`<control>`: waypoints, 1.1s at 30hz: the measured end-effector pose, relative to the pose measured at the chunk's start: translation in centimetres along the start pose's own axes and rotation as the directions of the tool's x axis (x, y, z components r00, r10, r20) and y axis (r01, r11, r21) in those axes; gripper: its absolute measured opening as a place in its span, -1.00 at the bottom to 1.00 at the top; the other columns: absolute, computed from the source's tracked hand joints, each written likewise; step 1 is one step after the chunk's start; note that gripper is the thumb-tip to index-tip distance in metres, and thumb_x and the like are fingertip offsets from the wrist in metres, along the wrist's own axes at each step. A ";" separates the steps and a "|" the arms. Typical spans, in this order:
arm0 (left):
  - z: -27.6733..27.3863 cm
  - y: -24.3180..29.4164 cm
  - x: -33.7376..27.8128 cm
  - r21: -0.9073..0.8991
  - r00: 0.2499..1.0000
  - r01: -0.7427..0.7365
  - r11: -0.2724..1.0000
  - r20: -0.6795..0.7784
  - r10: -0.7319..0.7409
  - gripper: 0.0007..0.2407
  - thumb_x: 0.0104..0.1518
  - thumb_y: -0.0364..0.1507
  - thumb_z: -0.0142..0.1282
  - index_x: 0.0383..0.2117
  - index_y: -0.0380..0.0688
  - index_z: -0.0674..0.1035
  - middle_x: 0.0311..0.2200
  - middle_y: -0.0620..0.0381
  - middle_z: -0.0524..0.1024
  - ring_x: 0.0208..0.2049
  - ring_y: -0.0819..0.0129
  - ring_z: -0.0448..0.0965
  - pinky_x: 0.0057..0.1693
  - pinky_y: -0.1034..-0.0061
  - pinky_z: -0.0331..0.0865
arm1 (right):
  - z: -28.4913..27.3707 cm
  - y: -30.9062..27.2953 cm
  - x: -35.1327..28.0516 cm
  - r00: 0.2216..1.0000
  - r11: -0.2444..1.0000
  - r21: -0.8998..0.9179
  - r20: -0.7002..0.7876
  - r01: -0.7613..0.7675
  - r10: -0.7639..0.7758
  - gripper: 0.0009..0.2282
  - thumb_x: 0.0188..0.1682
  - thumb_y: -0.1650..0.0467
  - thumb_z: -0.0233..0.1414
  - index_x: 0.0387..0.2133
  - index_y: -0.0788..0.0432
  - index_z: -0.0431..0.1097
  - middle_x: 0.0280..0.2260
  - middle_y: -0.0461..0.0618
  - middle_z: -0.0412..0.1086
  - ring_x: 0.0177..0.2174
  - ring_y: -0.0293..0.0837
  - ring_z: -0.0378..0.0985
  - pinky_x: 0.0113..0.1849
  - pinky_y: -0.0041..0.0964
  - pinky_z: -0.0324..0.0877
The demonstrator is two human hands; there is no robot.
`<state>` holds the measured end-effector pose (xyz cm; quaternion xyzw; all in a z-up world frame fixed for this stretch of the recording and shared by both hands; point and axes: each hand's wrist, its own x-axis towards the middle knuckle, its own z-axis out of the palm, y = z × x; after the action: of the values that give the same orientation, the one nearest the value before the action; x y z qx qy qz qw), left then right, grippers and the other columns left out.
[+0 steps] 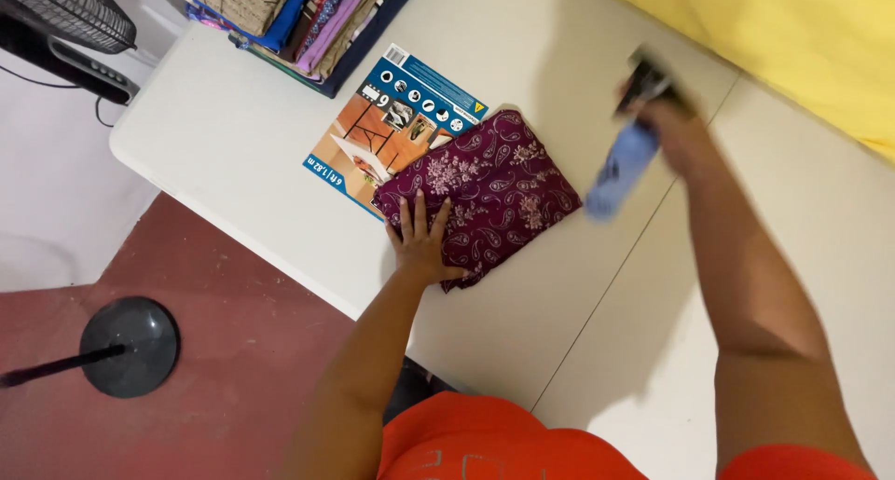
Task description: The person retrieves a maroon floral dress from a laundry basket and places it on a white table. They spray the fabric with a blue spray bottle and proceed to fold the dress into a compact square, smoothing the fabric with their hands during the process.
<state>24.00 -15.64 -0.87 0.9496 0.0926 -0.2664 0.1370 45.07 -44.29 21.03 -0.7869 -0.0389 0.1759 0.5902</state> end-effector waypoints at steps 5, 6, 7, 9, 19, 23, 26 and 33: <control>-1.4 0.6 0.0 0.039 0.998 0.020 0.999 0.054 -0.023 0.20 -0.30 0.20 0.38 0.46 0.33 -0.28 0.46 -0.17 -0.61 0.41 -0.21 -0.73 0.32 -0.40 -0.50 | -3.6 3.4 11.7 0.960 0.968 -0.075 -0.134 0.239 -0.248 -0.72 0.21 0.36 -0.02 0.17 -0.13 0.24 -0.08 -0.12 0.41 -0.13 -0.20 0.46 -0.17 -0.25 0.48; -1.7 0.8 -0.2 0.060 0.996 0.024 0.998 0.082 -0.029 0.20 -0.27 0.21 0.36 0.46 0.32 -0.30 0.45 -0.18 -0.63 0.40 -0.22 -0.74 0.33 -0.39 -0.48 | -3.9 4.9 14.2 0.896 0.919 -0.102 -0.203 0.381 -0.394 -0.76 0.24 0.36 0.01 0.14 0.01 0.25 -0.12 -0.05 0.42 -0.16 -0.17 0.45 -0.14 -0.24 0.46; -2.2 0.9 -0.3 0.083 0.993 0.028 0.996 0.108 -0.037 0.19 -0.25 0.22 0.34 0.46 0.30 -0.33 0.45 -0.19 -0.66 0.40 -0.23 -0.75 0.34 -0.37 -0.47 | -4.1 6.2 16.7 0.804 0.846 -0.138 -0.264 0.515 -0.532 -0.77 0.26 0.36 0.05 0.10 0.15 0.26 -0.15 0.03 0.42 -0.18 -0.14 0.44 -0.12 -0.23 0.43; -2.9 1.2 -0.6 0.085 0.990 0.034 0.996 0.131 -0.045 0.19 -0.23 0.21 0.34 0.46 0.29 -0.34 0.44 -0.20 -0.66 0.40 -0.24 -0.75 0.34 -0.37 -0.46 | -3.8 7.5 19.2 0.807 0.863 -0.204 -0.305 0.463 -0.505 -0.72 0.26 0.31 0.06 0.14 0.11 0.22 -0.09 0.06 0.44 -0.13 -0.09 0.49 -0.10 -0.19 0.46; -4.2 1.7 -0.6 0.109 0.977 0.052 0.993 0.202 -0.073 0.18 -0.21 0.23 0.32 0.46 0.32 -0.35 0.45 -0.18 -0.66 0.41 -0.23 -0.73 0.37 -0.31 -0.42 | -2.5 9.8 21.0 0.738 0.796 -0.325 -0.311 0.510 -0.599 -0.62 0.22 0.45 0.27 0.14 0.16 0.17 -0.27 0.00 0.47 -0.29 -0.16 0.56 -0.17 -0.25 0.52; -3.4 1.4 -0.3 0.098 0.981 0.043 0.994 0.182 -0.061 0.20 -0.23 0.22 0.34 0.46 0.30 -0.35 0.43 -0.22 -0.68 0.39 -0.26 -0.77 0.35 -0.34 -0.44 | -3.2 13.1 22.1 0.757 0.829 -0.356 -0.356 0.432 -0.548 -0.43 0.16 0.44 0.35 0.21 0.13 0.03 0.03 0.17 0.40 -0.02 0.04 0.58 -0.02 -0.14 0.55; -3.5 1.4 -0.5 0.106 0.981 0.048 0.993 0.181 -0.067 0.19 -0.23 0.23 0.33 0.46 0.29 -0.35 0.44 -0.21 -0.68 0.39 -0.26 -0.77 0.34 -0.36 -0.46 | -2.4 16.8 21.1 0.728 0.888 -0.329 -0.515 0.320 -0.453 -0.18 0.11 0.42 0.52 0.31 -0.06 -0.14 0.06 0.16 0.25 0.07 0.11 0.41 0.12 0.00 0.42; -2.4 1.0 -0.1 0.025 0.985 0.065 0.998 0.156 -0.069 0.18 -0.19 0.16 0.35 0.43 0.41 -0.44 0.44 -0.06 -0.70 0.42 -0.23 -0.75 0.34 -0.39 -0.60 | 8.7 21.4 9.7 0.913 0.852 -0.481 -0.407 -0.209 -0.006 -0.51 -0.16 0.05 0.30 -0.24 0.24 0.52 -0.28 0.28 0.51 -0.15 0.33 0.56 -0.10 0.13 0.43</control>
<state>25.34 -15.85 1.31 0.9233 0.1107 -0.3459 0.1252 48.17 -40.17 -3.50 -0.9355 0.0776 0.0288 0.3435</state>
